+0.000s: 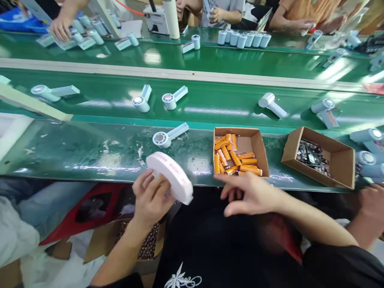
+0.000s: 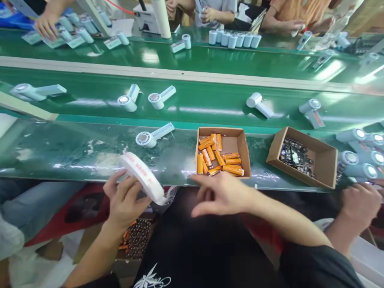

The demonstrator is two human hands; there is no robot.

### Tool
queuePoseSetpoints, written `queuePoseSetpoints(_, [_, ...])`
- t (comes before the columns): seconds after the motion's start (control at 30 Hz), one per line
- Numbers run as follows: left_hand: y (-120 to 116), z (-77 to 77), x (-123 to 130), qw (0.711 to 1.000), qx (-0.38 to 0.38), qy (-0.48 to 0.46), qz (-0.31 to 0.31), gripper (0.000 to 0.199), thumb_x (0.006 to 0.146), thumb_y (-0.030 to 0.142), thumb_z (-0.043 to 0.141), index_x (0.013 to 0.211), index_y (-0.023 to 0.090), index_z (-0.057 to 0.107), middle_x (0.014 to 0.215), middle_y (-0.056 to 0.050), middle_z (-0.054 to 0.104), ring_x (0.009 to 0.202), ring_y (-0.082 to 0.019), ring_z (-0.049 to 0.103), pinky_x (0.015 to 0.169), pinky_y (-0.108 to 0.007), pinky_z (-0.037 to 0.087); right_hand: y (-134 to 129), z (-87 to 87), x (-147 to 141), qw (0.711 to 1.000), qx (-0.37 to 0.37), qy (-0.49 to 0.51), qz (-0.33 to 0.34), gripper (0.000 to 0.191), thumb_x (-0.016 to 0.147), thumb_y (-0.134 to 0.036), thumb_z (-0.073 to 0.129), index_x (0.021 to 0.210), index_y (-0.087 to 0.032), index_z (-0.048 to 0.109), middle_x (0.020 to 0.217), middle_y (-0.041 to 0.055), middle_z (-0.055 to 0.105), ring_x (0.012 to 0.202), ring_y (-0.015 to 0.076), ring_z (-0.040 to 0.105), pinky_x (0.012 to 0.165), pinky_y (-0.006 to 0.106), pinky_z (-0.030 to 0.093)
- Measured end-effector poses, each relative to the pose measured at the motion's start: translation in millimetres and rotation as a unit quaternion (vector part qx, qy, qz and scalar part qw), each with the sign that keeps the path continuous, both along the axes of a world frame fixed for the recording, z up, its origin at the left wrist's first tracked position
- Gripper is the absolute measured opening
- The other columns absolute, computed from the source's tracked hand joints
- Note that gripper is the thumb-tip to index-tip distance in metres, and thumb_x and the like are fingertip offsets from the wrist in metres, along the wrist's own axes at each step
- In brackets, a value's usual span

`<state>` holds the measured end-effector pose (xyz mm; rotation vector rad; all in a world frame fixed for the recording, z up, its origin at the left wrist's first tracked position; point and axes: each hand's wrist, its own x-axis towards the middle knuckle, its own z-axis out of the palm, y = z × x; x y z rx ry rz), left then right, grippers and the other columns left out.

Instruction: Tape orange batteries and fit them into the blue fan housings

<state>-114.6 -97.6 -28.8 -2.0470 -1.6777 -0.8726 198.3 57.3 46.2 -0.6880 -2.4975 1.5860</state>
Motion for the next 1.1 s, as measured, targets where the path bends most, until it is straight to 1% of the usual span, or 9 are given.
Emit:
queuePoseSetpoints(0.1, [29.8,-2.9,30.8,0.996,0.032,-0.058,-0.064,0.049,0.075,0.018,0.084,0.117,0.036,0.067,0.105,-0.004,0.074,0.136,-0.038,0.056,0.112,-0.063,0.051,-46.6,-24.4,-22.6,0.992,-0.082,0.022,0.089,0.035,0.101,-0.050,0.065,0.112,-0.020,0.078,0.077,0.0010,0.078,0.065,0.0135,0.073,0.064,0.022,0.052])
queuePoseSetpoints(0.23, [58.9,-8.9,35.0,0.968,-0.047,-0.242,-0.038,0.061,0.081,0.030,0.084,0.137,0.032,0.059,0.127,-0.008,0.068,0.129,-0.034,0.062,0.108,-0.054,0.055,-62.5,-47.1,-18.8,0.987,0.036,-0.038,0.149,0.032,0.106,-0.039,0.058,0.092,-0.020,0.079,0.077,0.0020,0.078,0.067,0.0146,0.073,0.059,0.023,0.045])
queuePoseSetpoints(0.37, [66.5,-13.0,36.8,0.967,-0.088,-0.233,-0.046,0.048,0.087,0.035,0.080,0.131,0.030,0.061,0.126,-0.008,0.067,0.133,-0.034,0.058,0.111,-0.053,0.052,-18.6,-40.3,-1.3,0.964,0.229,-0.120,0.058,0.031,0.105,-0.048,0.059,0.113,-0.025,0.079,0.094,0.0050,0.081,0.084,0.0202,0.074,0.069,0.028,0.049])
queuePoseSetpoints(0.47, [70.2,-20.1,47.5,0.973,-0.100,-0.201,-0.060,0.046,0.086,0.032,0.079,0.128,0.029,0.061,0.124,-0.009,0.068,0.137,-0.036,0.053,0.115,-0.057,0.046,38.4,-35.1,-5.7,0.913,0.379,-0.139,-0.063,0.033,0.109,-0.030,0.049,0.131,-0.021,0.071,0.120,0.0109,0.077,0.107,0.0245,0.069,0.092,0.034,0.052])
queuePoseSetpoints(0.6, [78.6,-29.9,60.8,0.975,-0.119,-0.174,-0.063,0.050,0.082,0.021,0.076,0.128,0.029,0.061,0.124,-0.010,0.067,0.133,-0.037,0.051,0.112,-0.057,0.048,93.9,-43.7,-27.3,0.864,0.465,-0.193,-0.024,0.035,0.104,-0.017,0.050,0.134,-0.013,0.069,0.134,0.0154,0.071,0.123,0.0303,0.058,0.101,0.040,0.049])
queuePoseSetpoints(0.7, [79.2,-29.3,62.6,0.982,-0.109,-0.144,-0.060,0.055,0.077,0.012,0.073,0.128,0.030,0.062,0.122,-0.009,0.068,0.128,-0.037,0.052,0.108,-0.057,0.048,101.5,-43.8,-30.9,0.882,0.436,-0.179,-0.024,0.033,0.104,-0.017,0.051,0.128,-0.011,0.074,0.123,0.0154,0.075,0.120,0.0298,0.061,0.103,0.040,0.049])
queuePoseSetpoints(0.87, [66.1,-17.9,58.1,0.992,-0.086,-0.074,-0.053,0.055,0.079,0.005,0.067,0.129,0.029,0.064,0.119,-0.009,0.072,0.121,-0.035,0.053,0.103,-0.053,0.047,62.7,-22.1,-6.9,0.945,0.215,-0.020,-0.244,0.038,0.101,-0.042,0.065,0.133,-0.023,0.075,0.115,0.0043,0.080,0.098,0.0237,0.074,0.088,0.033,0.057])
queuePoseSetpoints(0.97, [60.0,-14.0,57.9,0.994,-0.091,-0.043,-0.051,0.058,0.080,0.002,0.064,0.130,0.031,0.066,0.121,-0.007,0.073,0.124,-0.034,0.051,0.103,-0.049,0.048,35.4,-16.6,2.1,0.952,0.123,0.031,-0.280,0.041,0.094,-0.050,0.072,0.126,-0.025,0.080,0.109,0.0027,0.082,0.093,0.0254,0.077,0.082,0.033,0.060])
queuePoseSetpoints(1.1, [57.7,-11.5,59.7,0.994,-0.095,0.006,-0.047,0.060,0.082,0.001,0.064,0.133,0.032,0.068,0.122,-0.003,0.075,0.122,-0.033,0.049,0.101,-0.048,0.046,18.2,-24.2,-2.7,0.946,0.110,0.058,-0.301,0.040,0.091,-0.048,0.076,0.123,-0.024,0.081,0.104,0.0037,0.083,0.093,0.0262,0.078,0.085,0.035,0.061])
